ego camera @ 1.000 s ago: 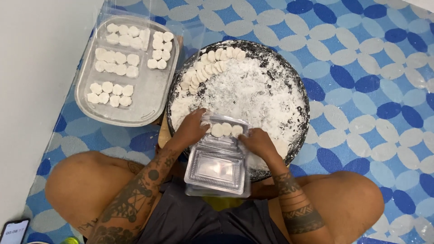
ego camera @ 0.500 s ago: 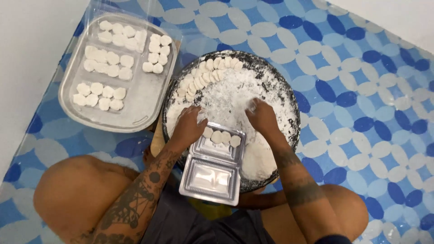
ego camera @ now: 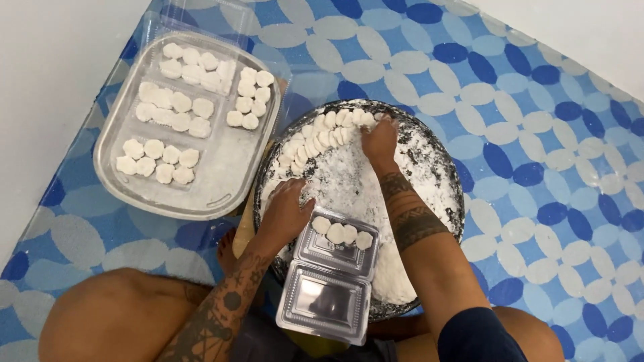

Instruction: The person picks up small white food items from a large circular tray, coats them in white powder, and places them into plastic containers.

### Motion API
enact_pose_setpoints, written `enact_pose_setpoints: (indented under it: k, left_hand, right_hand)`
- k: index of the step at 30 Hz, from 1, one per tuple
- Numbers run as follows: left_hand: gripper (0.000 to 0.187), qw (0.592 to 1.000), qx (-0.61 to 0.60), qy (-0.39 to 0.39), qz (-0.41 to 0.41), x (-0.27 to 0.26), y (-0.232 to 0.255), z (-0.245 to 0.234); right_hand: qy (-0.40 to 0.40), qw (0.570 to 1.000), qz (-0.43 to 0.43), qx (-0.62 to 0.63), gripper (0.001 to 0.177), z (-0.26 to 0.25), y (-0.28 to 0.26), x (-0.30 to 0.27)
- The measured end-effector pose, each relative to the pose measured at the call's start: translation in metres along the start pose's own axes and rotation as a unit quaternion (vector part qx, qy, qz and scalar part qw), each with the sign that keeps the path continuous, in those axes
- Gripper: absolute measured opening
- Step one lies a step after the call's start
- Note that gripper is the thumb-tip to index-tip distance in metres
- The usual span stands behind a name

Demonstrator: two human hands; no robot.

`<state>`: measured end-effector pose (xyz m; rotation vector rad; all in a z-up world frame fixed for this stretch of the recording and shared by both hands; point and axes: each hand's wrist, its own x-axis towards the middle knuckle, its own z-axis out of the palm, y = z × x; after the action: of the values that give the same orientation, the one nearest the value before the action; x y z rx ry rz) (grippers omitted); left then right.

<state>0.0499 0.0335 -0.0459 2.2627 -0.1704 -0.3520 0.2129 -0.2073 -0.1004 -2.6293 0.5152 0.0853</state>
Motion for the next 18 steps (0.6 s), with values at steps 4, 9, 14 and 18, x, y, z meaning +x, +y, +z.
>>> enact_pose_setpoints:
  k: [4,9,14,18]
  left_hand:
    - [0.045,1.0,-0.002,-0.006,0.0,0.003,-0.007,0.006]
    - [0.045,1.0,-0.008,-0.009,0.004,0.0,0.001,0.006]
    - [0.054,0.994,-0.111,-0.001,-0.021,-0.001,0.023,0.002]
    - [0.087,0.963,-0.25,-0.047,-0.094,-0.005,0.057,-0.011]
  right_hand:
    - [0.02,1.0,-0.012,0.002,0.063,0.007,0.01,-0.004]
    - [0.025,0.986,-0.12,0.109,0.03,-0.001,0.017,-0.016]
    - [-0.016,0.964,-0.101,0.244,0.03,-0.013,0.044,-0.042]
    - [-0.147,0.926,-0.032,0.346,0.03,-0.071,0.038,-0.134]
